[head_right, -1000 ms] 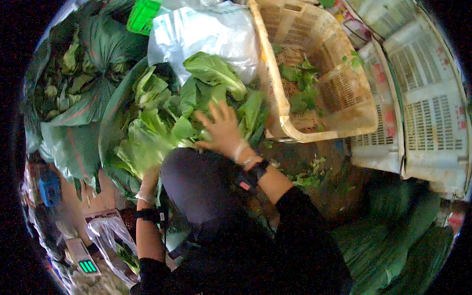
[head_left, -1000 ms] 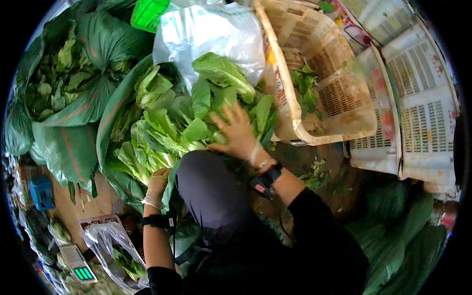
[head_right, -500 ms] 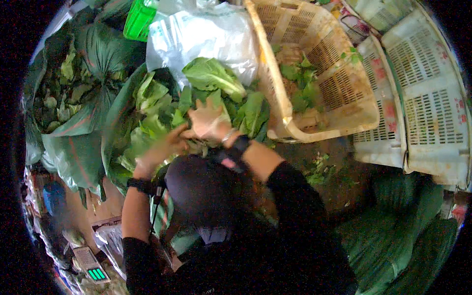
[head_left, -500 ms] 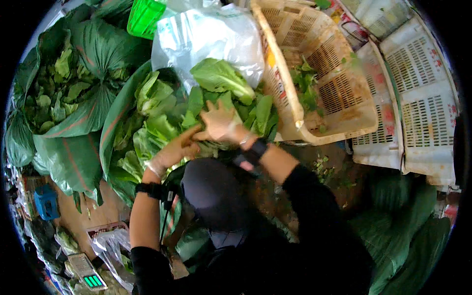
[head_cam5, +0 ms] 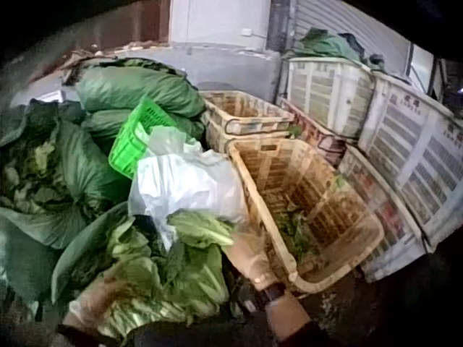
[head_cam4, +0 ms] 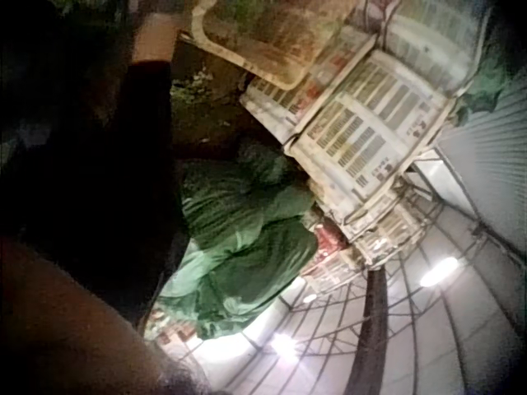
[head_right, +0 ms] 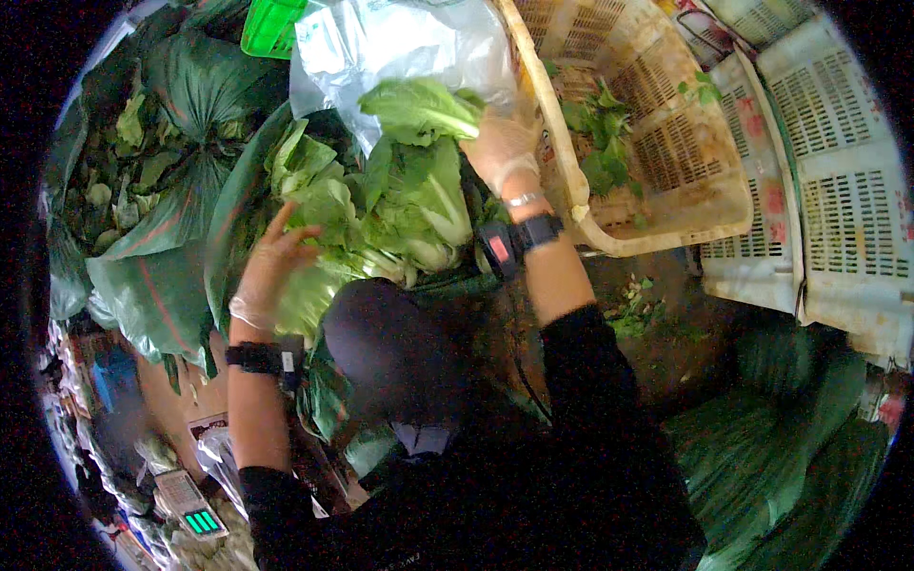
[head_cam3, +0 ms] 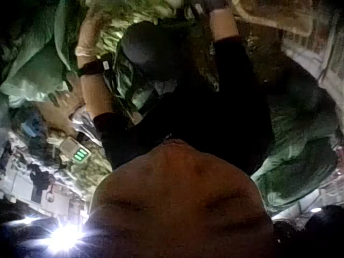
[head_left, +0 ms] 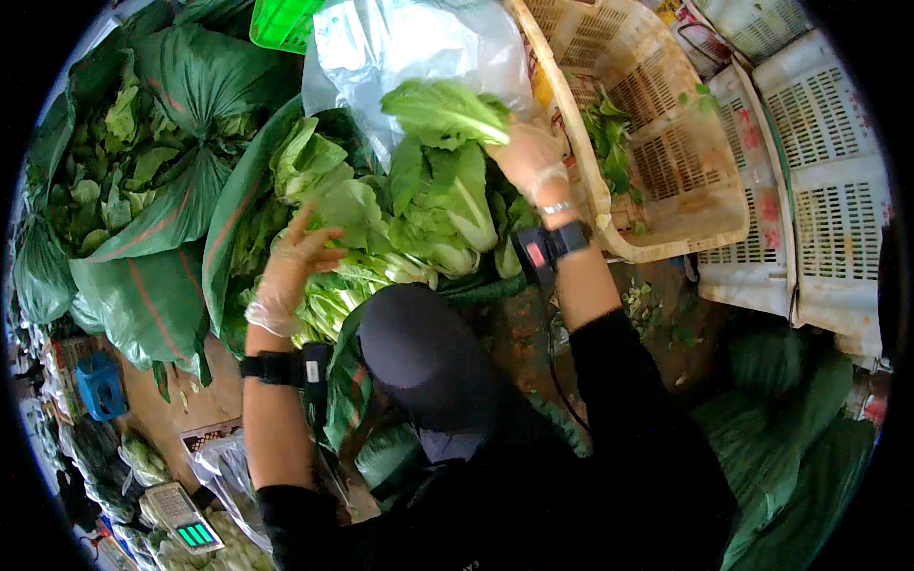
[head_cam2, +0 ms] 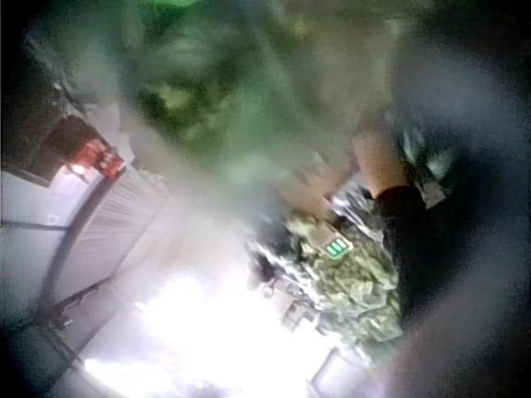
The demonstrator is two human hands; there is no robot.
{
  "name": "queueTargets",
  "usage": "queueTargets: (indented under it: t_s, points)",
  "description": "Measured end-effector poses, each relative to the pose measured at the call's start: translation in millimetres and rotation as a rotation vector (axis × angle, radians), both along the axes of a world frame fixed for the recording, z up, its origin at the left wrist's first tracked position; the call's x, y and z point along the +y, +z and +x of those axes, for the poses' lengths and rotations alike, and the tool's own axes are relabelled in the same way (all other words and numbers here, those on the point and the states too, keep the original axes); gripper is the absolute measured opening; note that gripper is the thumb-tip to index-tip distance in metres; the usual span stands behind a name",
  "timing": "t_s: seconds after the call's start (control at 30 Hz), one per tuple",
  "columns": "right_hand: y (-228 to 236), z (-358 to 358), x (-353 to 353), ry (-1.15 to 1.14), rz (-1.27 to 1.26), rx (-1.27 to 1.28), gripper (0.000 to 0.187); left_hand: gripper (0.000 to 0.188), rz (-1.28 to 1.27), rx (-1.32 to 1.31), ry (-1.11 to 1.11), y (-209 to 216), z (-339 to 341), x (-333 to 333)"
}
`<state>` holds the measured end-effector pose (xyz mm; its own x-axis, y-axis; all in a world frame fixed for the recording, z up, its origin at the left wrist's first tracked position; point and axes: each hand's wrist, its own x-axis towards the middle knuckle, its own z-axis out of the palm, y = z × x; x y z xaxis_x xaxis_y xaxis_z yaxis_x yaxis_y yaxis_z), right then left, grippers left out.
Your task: The person sorts bunches of bok choy from large sacks, places them into clear plastic bags, and ties the bags closed.
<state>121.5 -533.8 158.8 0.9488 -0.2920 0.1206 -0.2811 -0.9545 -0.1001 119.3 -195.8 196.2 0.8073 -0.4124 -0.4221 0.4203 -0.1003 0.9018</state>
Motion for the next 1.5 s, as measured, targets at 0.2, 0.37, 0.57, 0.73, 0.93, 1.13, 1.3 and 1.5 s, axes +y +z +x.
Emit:
queueTargets:
  t_s: [0.2,0.37,0.57,0.73,0.93,1.13,1.3,1.5]
  points:
    - [7.2,-91.8,34.4,-0.122,0.526,0.034,0.055,0.039,0.453,-0.093,-0.508,60.1,-3.3,-44.6]
    - [-37.4,-103.2,41.0,-0.253,0.79,-0.169,0.055,0.046,0.818,-0.47,-0.927,101.3,-23.1,-91.1]
    - [-66.8,-84.7,32.0,0.036,1.039,-0.266,0.077,0.043,0.567,-0.66,-0.923,120.0,-55.0,-161.6]
    - [-32.5,-87.3,43.1,0.042,0.85,0.135,0.068,0.028,-0.624,0.458,0.274,-11.3,-139.6,-184.8]
    - [-40.4,-90.0,-3.7,0.059,1.266,-0.007,0.064,0.041,-0.13,0.353,0.446,-51.4,-164.5,-213.7]
    - [-51.1,-72.1,-14.3,-0.043,1.52,-0.042,0.044,0.048,0.232,0.476,0.692,-142.4,-114.3,-264.0]
    - [-44.9,-69.3,10.5,0.148,1.684,0.044,0.048,0.052,-0.084,0.678,0.987,-174.6,-73.7,-232.2]
    - [-38.8,-82.9,-10.0,0.159,1.545,-0.061,0.053,0.066,-0.1,0.64,0.882,-62.2,-94.5,-219.5]
